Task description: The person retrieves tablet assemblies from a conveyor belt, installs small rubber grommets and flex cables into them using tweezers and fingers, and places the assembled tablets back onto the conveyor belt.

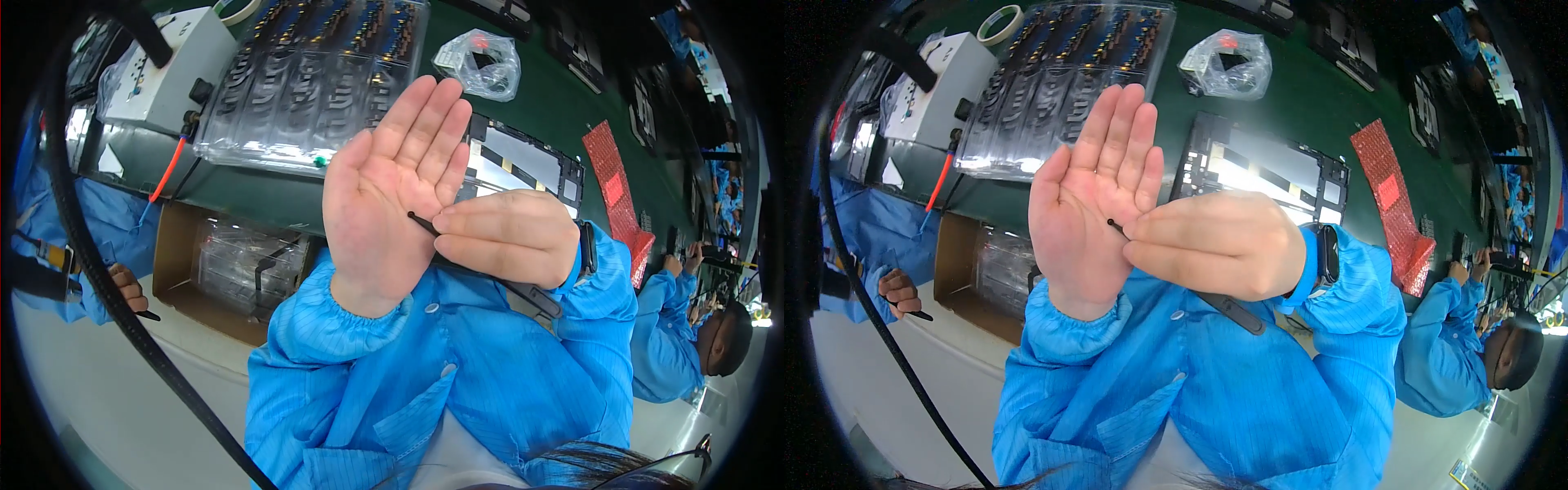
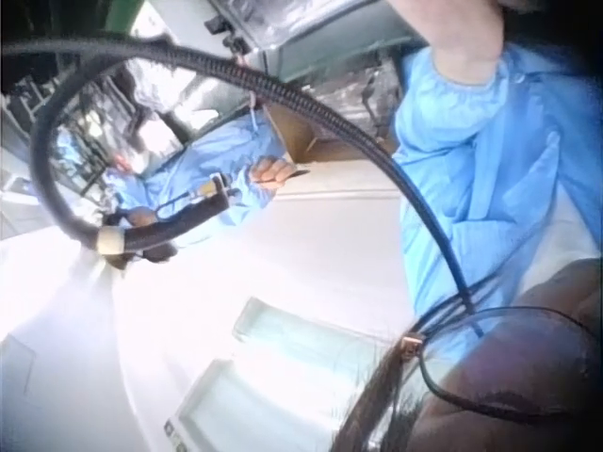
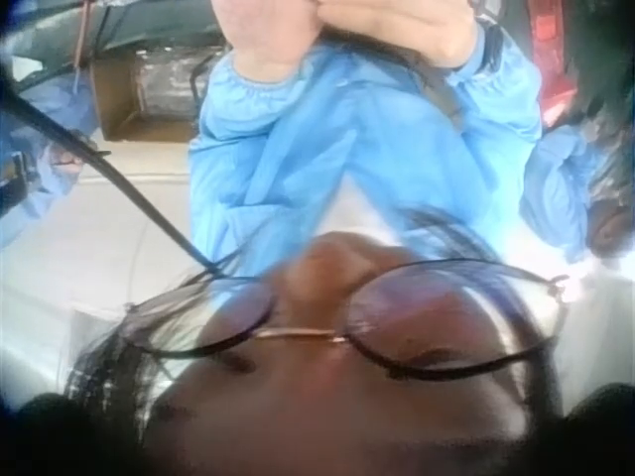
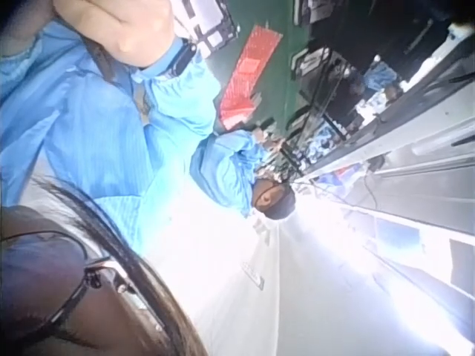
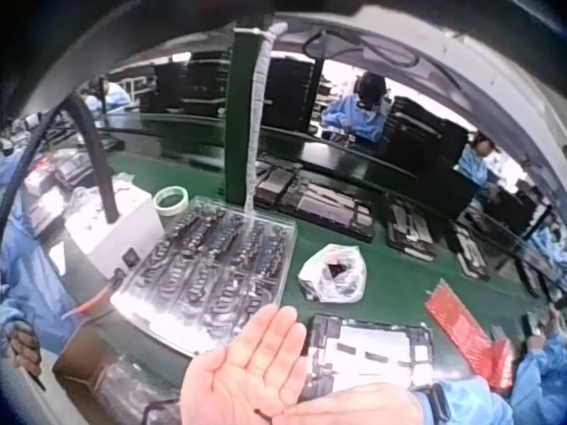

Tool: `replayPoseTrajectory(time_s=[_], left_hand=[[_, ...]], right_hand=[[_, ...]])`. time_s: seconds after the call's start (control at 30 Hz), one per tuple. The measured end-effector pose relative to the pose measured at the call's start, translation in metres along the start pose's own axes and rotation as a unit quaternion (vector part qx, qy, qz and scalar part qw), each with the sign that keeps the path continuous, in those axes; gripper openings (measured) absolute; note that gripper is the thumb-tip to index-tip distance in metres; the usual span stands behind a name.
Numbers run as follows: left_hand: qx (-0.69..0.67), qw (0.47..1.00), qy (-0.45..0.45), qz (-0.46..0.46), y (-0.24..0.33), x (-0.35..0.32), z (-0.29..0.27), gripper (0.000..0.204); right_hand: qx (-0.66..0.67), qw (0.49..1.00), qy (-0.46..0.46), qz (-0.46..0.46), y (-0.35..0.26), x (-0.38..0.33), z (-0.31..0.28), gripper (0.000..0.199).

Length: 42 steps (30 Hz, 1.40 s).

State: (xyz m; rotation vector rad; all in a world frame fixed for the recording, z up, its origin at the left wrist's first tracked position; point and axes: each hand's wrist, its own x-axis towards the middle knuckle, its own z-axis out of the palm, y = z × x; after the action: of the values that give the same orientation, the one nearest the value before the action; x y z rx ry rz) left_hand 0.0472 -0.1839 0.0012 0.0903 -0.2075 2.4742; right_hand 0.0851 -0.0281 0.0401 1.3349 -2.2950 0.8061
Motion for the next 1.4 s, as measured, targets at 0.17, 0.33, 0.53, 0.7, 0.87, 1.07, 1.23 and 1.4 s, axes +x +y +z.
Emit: replayPoseTrajectory(time_s=[0.17, 0.33, 0.53, 0.7, 0.87, 1.07, 1.23, 1.4], left_hand=[[0.03, 0.999, 0.014, 0.027, 0.012, -0.02, 0.003, 0.05], [0.051, 0.995, -0.011, 0.083, 0.029, -0.055, -0.003, 0.049], [0.093, 0.966, -0.034, 0.24, 0.061, -0.098, 0.001, 0.045], [0.148, 0.929, 0.018, 0.339, 0.081, -0.134, 0.009, 0.041], [0.16, 0.919, 0.035, 0.359, 0.079, -0.153, 0.018, 0.039], [0.156, 0.921, 0.004, 0.357, 0.088, -0.16, 0.011, 0.039], [0.27, 0.834, 0.017, 0.48, 0.166, -0.167, -0.007, 0.046], [0.321, 0.717, 0.25, 0.566, 0.209, -0.147, 0.019, 0.048]], right_hand=[[0.1, 0.989, 0.04, 0.101, -0.01, 0.008, 0.022, 0.022], [0.2, 0.965, 0.081, 0.151, -0.031, 0.028, 0.054, 0.022], [0.207, 0.968, 0.141, 0.016, -0.034, 0.057, 0.114, 0.026], [0.225, 0.956, 0.179, -0.059, -0.045, 0.083, 0.146, 0.027], [0.243, 0.953, 0.166, -0.071, -0.058, 0.089, 0.157, 0.029], [0.253, 0.956, 0.124, -0.084, -0.06, 0.095, 0.161, 0.027], [0.502, 0.834, 0.167, 0.158, -0.062, 0.158, 0.198, 0.019], [0.463, 0.859, 0.167, 0.14, -0.045, 0.217, 0.253, 0.019]])
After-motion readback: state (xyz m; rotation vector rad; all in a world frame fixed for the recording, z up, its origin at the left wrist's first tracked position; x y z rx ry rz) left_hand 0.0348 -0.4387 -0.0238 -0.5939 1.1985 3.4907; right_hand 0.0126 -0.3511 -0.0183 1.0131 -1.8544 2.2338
